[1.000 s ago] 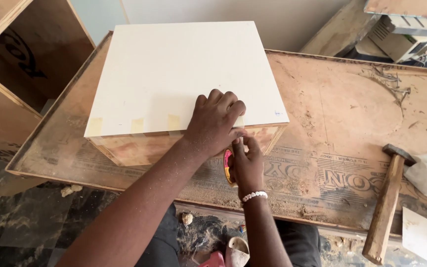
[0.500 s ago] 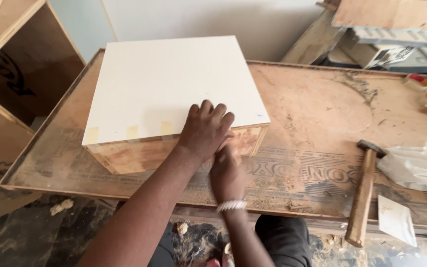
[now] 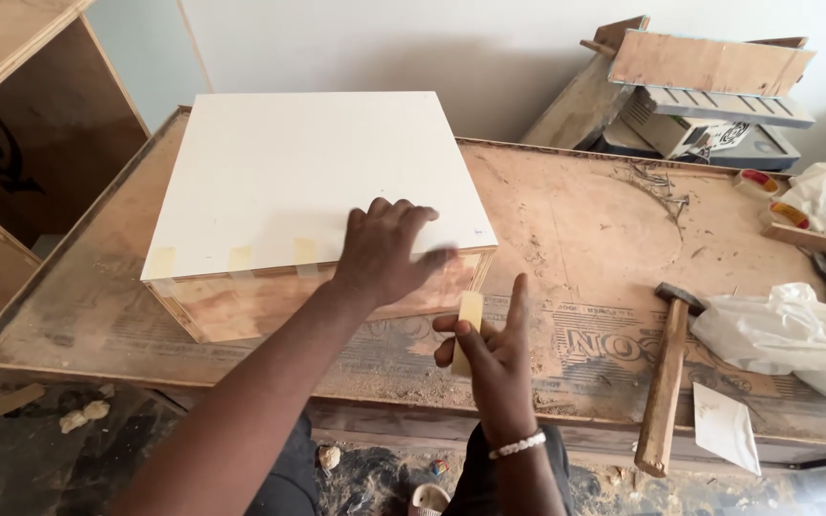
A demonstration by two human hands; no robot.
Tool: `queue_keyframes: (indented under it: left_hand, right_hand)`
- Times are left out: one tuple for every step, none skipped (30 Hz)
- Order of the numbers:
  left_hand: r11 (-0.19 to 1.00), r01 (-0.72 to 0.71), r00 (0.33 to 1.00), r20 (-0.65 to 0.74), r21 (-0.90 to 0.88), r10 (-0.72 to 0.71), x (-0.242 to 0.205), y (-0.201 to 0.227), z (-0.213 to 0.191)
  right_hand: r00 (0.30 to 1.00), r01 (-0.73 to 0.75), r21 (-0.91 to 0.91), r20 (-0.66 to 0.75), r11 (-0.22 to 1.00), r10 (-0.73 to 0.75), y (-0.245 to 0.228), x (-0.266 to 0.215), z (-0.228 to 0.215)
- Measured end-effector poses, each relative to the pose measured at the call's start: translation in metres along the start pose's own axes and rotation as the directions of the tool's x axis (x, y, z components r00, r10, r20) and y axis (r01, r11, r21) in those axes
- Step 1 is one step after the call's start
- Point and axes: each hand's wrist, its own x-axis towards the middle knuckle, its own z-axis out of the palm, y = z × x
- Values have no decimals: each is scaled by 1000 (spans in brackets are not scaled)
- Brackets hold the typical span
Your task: The recorder is applying white laminate to a wooden box or drawer using tape to hold it in place.
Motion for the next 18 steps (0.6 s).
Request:
queue_keyframes:
  left_hand:
    - [1000, 1, 1000, 0, 1, -1, 4, 0, 2]
    - [987, 2, 999, 46, -162, 5, 8, 0, 5]
    - [947, 12, 996, 90, -320, 18, 11, 0, 8]
    - [948, 11, 996, 92, -318, 19, 15, 5, 2]
    - [919, 12, 983, 173, -395, 61, 18, 10, -3]
    - [884, 23, 964, 246, -467, 105, 21, 14, -10]
    - [886, 25, 964, 246, -462, 101, 26, 11, -8]
    - [873, 102, 954, 296, -476, 50, 31, 8, -4]
    - [856, 178, 938, 346, -486, 1, 36, 6, 0]
    - [855, 175, 938, 346, -487, 5, 41, 7, 2]
    - [863, 212, 939, 339, -458, -50, 47, 7, 5]
    - [867, 252, 937, 333, -431, -106, 51, 9, 9]
    - [865, 251, 936, 336, -433, -104, 55, 12, 9]
    - [881, 232, 951, 288, -413, -115, 58, 16, 8]
    - [896, 213, 963, 239, -391, -125, 61, 19, 7]
    - [896, 211, 963, 239, -391, -123, 64, 21, 8]
    - [903, 209, 968, 211, -376, -136, 67, 23, 10]
    - [910, 208, 972, 183, -358, -150, 71, 23, 10]
  right_hand:
    - [1000, -1, 1, 1, 1000, 1, -3, 5, -1]
    - [999, -27, -7, 33, 1000, 28, -5, 10, -1]
    - [996, -54, -16, 64, 998, 55, -8, 14, -1]
    - [996, -55, -13, 63, 998, 55, -10, 17, 1]
    - [998, -1, -7, 64, 1000, 1, -12, 20, 3]
    - [996, 54, 0, 68, 999, -54, -14, 23, 6]
    - [996, 53, 5, 72, 999, -54, -12, 26, 6]
    - [996, 50, 40, 74, 998, -53, -9, 29, 5]
    - [996, 47, 75, 76, 996, -53, -6, 32, 4]
    - [996, 49, 75, 72, 996, -54, -3, 32, 2]
    - [997, 44, 187, 55, 981, -55, 1, 32, 1]
    - [998, 38, 295, 37, 955, -51, 6, 31, -2]
    - [998, 37, 293, 33, 955, -49, 5, 39, -3]
    - [996, -60, 293, -38, 954, 75, 5, 45, -4]
    - [974, -156, 301, -110, 941, 197, 4, 51, -4]
    - [974, -154, 300, -112, 941, 195, 3, 53, -7]
    - [975, -162, 302, -95, 939, 199, 2, 55, -9]
    - [976, -170, 306, -78, 937, 203, 1, 57, -10]
